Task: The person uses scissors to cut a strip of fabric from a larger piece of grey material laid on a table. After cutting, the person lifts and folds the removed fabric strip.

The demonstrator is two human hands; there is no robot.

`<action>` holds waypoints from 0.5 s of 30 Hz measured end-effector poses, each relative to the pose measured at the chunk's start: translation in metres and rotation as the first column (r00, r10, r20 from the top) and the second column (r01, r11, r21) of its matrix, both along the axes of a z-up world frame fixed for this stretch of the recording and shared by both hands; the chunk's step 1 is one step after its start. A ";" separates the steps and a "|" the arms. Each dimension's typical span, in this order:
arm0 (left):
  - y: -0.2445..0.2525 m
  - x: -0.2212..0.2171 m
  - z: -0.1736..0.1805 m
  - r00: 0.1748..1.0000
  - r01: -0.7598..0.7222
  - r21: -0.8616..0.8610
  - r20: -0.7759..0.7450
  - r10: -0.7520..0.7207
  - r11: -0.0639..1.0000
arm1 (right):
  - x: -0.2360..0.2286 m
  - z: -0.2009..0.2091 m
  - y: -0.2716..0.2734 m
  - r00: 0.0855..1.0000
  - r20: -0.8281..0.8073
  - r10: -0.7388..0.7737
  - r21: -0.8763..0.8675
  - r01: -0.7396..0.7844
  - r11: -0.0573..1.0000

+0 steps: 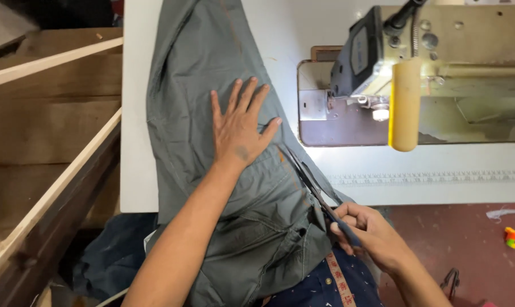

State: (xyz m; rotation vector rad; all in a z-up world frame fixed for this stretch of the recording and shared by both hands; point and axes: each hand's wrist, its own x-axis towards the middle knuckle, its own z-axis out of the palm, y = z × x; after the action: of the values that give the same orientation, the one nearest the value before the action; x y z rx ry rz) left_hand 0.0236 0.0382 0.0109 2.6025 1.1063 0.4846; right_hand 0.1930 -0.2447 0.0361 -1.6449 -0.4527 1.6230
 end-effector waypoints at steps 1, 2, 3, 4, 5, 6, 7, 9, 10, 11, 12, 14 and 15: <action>0.001 -0.001 0.000 1.000 -0.012 0.004 0.004 0.012 1.000 | -0.006 0.000 0.008 1.000 0.004 0.012 0.004 -0.012 1.000; 0.002 -0.002 -0.001 1.000 -0.002 -0.002 0.016 0.002 1.000 | -0.011 -0.001 0.016 0.999 0.008 -0.041 -0.008 0.041 0.999; 0.001 -0.003 -0.003 1.000 0.011 -0.015 0.028 -0.010 1.000 | -0.017 -0.001 0.021 0.995 0.014 -0.095 -0.027 0.096 0.995; -0.001 -0.003 -0.005 0.999 0.001 -0.018 0.033 0.000 1.000 | -0.022 0.003 0.027 0.996 0.018 -0.086 -0.029 0.086 0.996; -0.001 -0.002 -0.007 0.999 -0.012 0.005 0.050 0.012 1.000 | -0.026 0.008 0.035 0.994 0.054 -0.098 -0.041 0.101 0.994; -0.001 -0.002 -0.009 0.997 -0.026 0.027 0.067 0.024 0.999 | -0.031 0.012 0.042 0.990 0.089 -0.111 -0.053 0.116 0.992; -0.002 -0.002 -0.008 0.997 -0.035 0.023 0.075 0.033 0.999 | -0.032 0.015 0.045 0.990 0.097 -0.102 -0.056 0.108 0.993; -0.002 -0.003 -0.007 0.996 -0.034 0.017 0.080 0.032 0.999 | -0.037 0.019 0.052 0.988 0.058 -0.144 -0.014 0.145 0.989; -0.001 -0.003 -0.007 0.995 -0.044 0.013 0.085 0.042 0.999 | -0.038 0.019 0.054 0.989 0.065 -0.134 -0.018 0.135 0.991; -0.001 -0.004 -0.008 0.994 -0.040 0.013 0.101 0.039 0.999 | -0.039 0.020 0.056 0.984 0.127 -0.122 -0.032 0.127 0.991; -0.001 -0.003 -0.010 0.993 -0.037 0.014 0.116 0.036 0.999 | -0.040 0.020 0.058 0.976 0.188 -0.108 -0.047 0.118 0.992; -0.001 -0.005 -0.012 0.989 -0.042 0.003 0.139 0.041 0.999 | -0.043 0.020 0.058 0.973 0.213 -0.089 -0.037 0.099 0.994; 0.000 -0.004 -0.013 0.987 -0.039 0.004 0.158 0.038 0.999 | -0.043 0.019 0.058 0.969 0.232 -0.079 -0.018 0.086 0.996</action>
State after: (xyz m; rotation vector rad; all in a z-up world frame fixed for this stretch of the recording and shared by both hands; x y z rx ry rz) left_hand 0.0196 0.0383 -0.0022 2.5019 1.1058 0.6915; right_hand 0.1504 -0.1868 0.0555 -1.8589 -0.4739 1.3884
